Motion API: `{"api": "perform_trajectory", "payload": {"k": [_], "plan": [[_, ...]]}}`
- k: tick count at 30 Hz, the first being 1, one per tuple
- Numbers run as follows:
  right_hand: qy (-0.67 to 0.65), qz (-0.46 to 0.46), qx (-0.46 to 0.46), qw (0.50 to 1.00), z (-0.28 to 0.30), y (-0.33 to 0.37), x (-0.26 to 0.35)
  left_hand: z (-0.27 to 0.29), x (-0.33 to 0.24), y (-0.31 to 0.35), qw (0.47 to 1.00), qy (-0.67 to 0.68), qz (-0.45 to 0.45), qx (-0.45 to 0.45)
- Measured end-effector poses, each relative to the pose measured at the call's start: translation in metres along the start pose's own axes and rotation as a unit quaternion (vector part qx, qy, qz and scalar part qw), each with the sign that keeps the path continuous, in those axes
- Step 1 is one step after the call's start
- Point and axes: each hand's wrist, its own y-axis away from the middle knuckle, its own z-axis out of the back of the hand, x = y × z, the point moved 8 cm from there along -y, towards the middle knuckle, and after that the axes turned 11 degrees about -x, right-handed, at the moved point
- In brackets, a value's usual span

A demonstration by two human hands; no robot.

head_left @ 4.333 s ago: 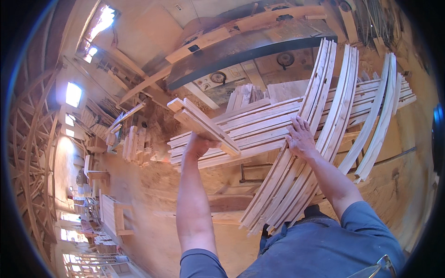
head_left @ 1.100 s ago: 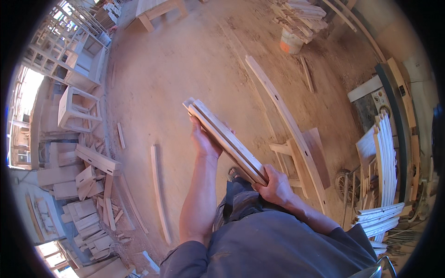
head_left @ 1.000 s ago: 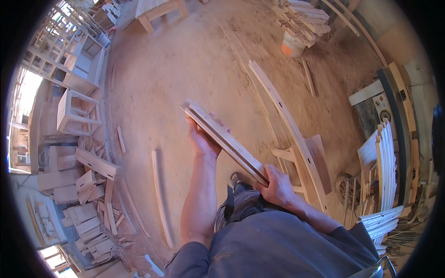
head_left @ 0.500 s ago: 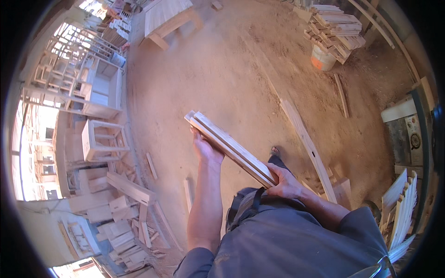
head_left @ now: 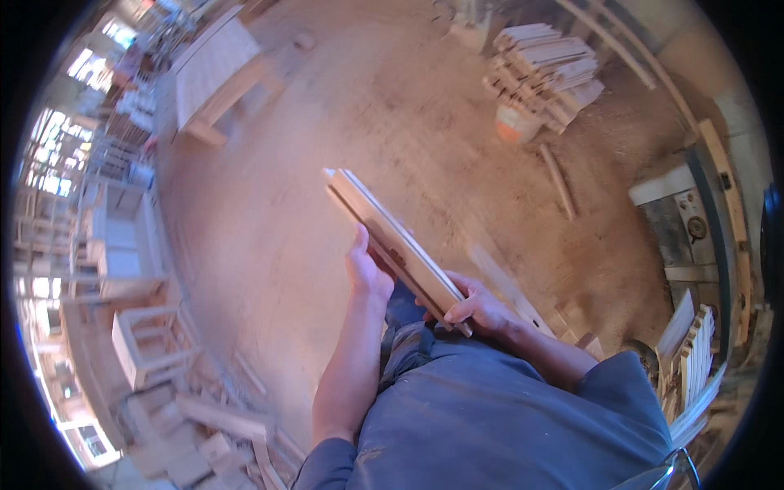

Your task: The person selects a long wooden piece from a stack, inspects its groove, and then feeds it through a stationary woodworking machine to shape or trim it.

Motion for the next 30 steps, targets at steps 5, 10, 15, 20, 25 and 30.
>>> {"api": "perform_trajectory", "payload": {"k": [5,10,15,20,25,30], "plan": [[0.071,0.076,-0.114,0.988,-0.003,-0.077,0.053,-0.035,-0.010,-0.077,0.993,-0.076,0.091,0.004],[0.149,0.144,-0.267,0.941,0.008,-0.113,0.091,-0.088,-0.005,-0.116,0.965,-0.195,0.147,0.097],[0.155,0.126,-0.369,0.908,0.042,-0.117,0.128,-0.140,0.035,-0.161,0.950,-0.227,0.198,0.088],[0.119,0.136,-0.398,0.899,0.092,-0.135,0.163,-0.205,0.068,-0.205,0.933,-0.299,0.164,0.113],[0.111,0.180,-0.343,0.915,0.118,-0.179,0.233,-0.282,0.065,-0.271,0.903,-0.360,0.166,0.165],[0.089,0.332,-0.271,0.899,0.142,-0.161,0.309,-0.376,0.086,-0.311,0.903,-0.276,0.235,0.231]]}}
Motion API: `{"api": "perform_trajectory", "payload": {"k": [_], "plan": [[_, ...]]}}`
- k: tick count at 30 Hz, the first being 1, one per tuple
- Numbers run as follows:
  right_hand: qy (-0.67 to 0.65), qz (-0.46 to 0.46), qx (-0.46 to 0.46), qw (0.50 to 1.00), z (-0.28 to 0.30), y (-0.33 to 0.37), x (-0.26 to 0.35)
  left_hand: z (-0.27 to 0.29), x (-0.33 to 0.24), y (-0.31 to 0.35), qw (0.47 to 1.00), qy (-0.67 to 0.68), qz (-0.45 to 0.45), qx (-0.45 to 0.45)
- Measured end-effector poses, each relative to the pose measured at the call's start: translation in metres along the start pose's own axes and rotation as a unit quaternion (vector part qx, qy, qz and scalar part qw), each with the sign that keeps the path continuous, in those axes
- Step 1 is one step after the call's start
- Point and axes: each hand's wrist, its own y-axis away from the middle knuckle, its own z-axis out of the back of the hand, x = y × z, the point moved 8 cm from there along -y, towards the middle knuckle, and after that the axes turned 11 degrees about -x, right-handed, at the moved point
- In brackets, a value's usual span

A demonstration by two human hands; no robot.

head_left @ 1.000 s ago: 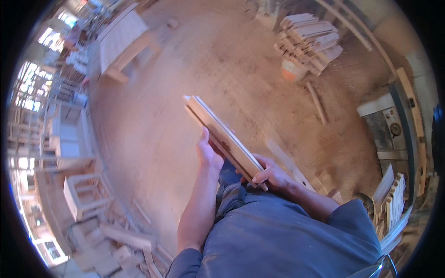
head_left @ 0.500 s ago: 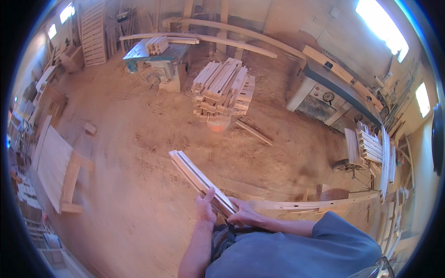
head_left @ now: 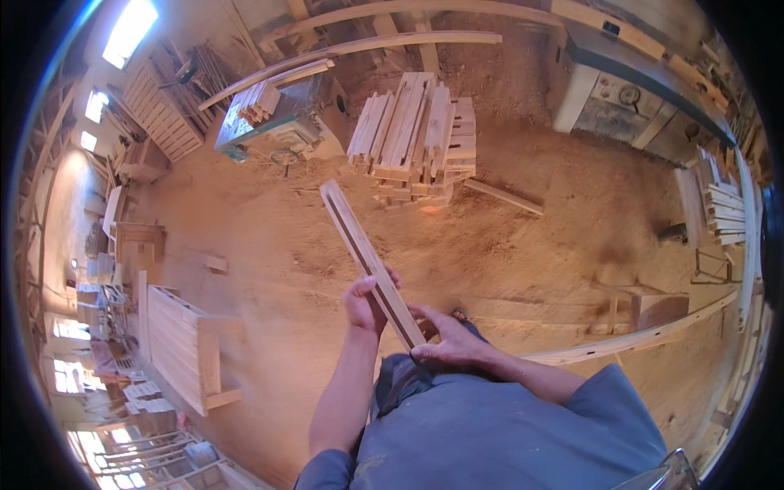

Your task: The person selects a long wooden piece from a stack, inspects its groove, and then feeds it through a stationary woodworking machine to shape or trim it.

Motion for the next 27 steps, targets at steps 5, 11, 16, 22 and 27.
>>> {"api": "perform_trajectory", "payload": {"k": [5,11,16,22,27], "plan": [[-0.129,-0.032,-0.060,0.989,0.052,-0.013,0.024,-0.088,-0.005,-0.042,0.990,0.041,0.018,0.134],[-0.060,-0.094,-0.217,0.970,0.120,-0.024,-0.021,-0.149,0.005,-0.095,0.976,0.060,0.072,0.195],[-0.041,-0.119,-0.318,0.940,0.185,-0.018,-0.072,-0.135,0.001,-0.206,0.999,-0.015,0.044,0.019],[-0.077,-0.253,-0.412,0.872,0.251,-0.016,-0.090,-0.152,-0.017,-0.340,0.980,-0.009,-0.093,-0.178],[-0.063,-0.276,-0.435,0.855,0.291,-0.065,-0.054,-0.171,-0.022,-0.420,0.934,-0.042,-0.106,-0.338]]}}
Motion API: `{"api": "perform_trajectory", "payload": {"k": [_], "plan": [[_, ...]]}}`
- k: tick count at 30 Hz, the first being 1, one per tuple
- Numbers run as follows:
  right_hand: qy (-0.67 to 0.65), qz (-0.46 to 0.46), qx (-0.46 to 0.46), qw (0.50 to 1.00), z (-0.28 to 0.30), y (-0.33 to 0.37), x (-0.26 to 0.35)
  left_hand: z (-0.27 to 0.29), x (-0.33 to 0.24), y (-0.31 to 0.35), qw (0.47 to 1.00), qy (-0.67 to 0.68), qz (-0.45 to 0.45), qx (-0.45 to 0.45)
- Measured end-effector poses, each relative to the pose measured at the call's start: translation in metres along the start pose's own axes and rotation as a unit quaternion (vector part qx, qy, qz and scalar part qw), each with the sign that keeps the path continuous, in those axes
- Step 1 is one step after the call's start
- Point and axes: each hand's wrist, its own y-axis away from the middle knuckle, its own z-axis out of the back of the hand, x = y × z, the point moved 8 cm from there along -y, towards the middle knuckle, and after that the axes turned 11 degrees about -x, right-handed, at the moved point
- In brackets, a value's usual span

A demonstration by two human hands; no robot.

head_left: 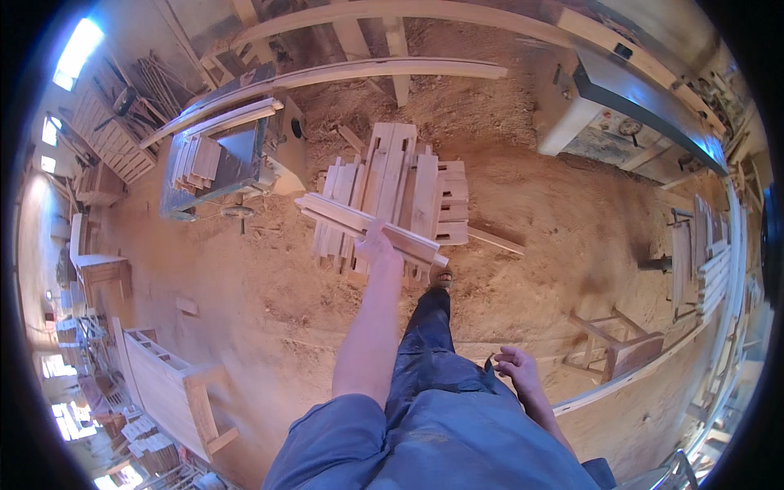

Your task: The person selects a long wooden piece from a stack, inspects its groove, and then feeds it through a stationary woodworking machine to shape or trim it.

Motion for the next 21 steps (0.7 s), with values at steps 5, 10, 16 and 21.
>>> {"api": "perform_trajectory", "payload": {"k": [5,10,16,21], "plan": [[0.032,0.062,-0.028,0.997,0.005,-0.041,0.065,-0.043,0.024,-0.057,0.998,0.036,0.030,-0.042],[0.038,0.043,-0.060,0.997,0.023,-0.056,0.087,-0.061,0.036,-0.068,0.994,0.036,0.102,-0.027],[0.062,0.031,-0.084,0.994,0.035,-0.056,0.083,-0.058,0.042,-0.094,0.994,0.016,0.094,0.048],[0.035,0.020,-0.064,0.997,0.054,-0.062,0.054,-0.083,0.043,-0.099,0.991,0.003,0.095,0.092]]}}
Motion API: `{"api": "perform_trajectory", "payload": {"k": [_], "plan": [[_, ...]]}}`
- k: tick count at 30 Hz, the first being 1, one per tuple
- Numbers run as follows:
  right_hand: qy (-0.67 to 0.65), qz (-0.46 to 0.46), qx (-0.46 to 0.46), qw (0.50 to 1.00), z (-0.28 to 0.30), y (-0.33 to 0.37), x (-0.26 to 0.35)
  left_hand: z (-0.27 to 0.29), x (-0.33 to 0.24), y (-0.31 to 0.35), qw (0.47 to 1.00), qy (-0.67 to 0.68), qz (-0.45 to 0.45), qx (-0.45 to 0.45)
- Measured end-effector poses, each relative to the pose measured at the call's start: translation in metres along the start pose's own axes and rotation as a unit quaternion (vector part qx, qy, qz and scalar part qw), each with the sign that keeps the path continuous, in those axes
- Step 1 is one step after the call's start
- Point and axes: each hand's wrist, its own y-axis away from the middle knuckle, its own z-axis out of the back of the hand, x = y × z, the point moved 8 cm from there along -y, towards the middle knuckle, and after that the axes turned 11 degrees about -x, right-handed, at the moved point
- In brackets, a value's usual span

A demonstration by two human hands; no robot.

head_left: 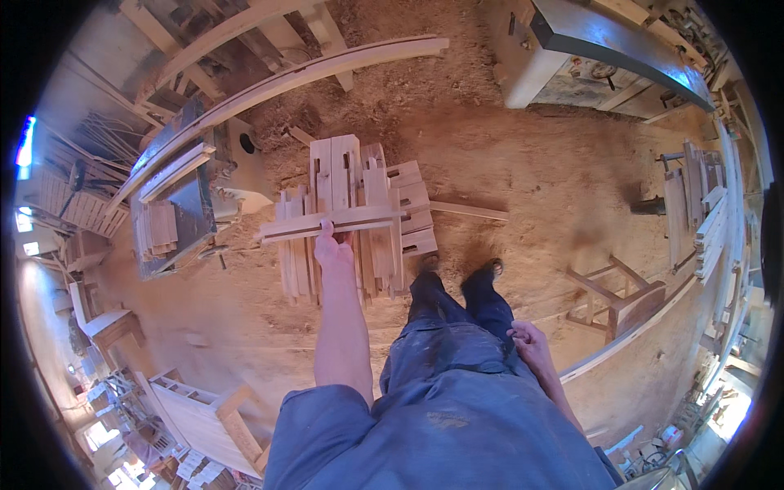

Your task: The person selects a long wooden piece from a stack, inspects its groove, and then feeds it through a stationary woodworking machine to shape or trim it.

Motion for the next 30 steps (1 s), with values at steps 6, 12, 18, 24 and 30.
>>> {"api": "perform_trajectory", "payload": {"k": [6,12,18,24,30], "plan": [[-0.013,0.021,-0.009,1.000,0.055,-0.028,-0.002,-0.022,0.001,-0.069,0.999,-0.018,0.010,0.030],[0.029,0.024,-0.074,0.997,0.132,-0.056,-0.010,-0.030,-0.016,-0.045,0.981,-0.186,-0.029,-0.047],[0.096,0.026,-0.113,0.989,0.186,-0.068,-0.053,-0.089,-0.030,-0.022,0.919,-0.308,-0.244,-0.043],[0.116,0.019,-0.123,0.985,0.196,-0.095,-0.057,-0.194,0.074,0.118,0.645,-0.469,-0.602,0.038],[0.013,0.019,-0.143,0.989,0.225,-0.136,-0.015,-0.242,0.218,0.236,0.505,-0.500,-0.657,0.252]]}}
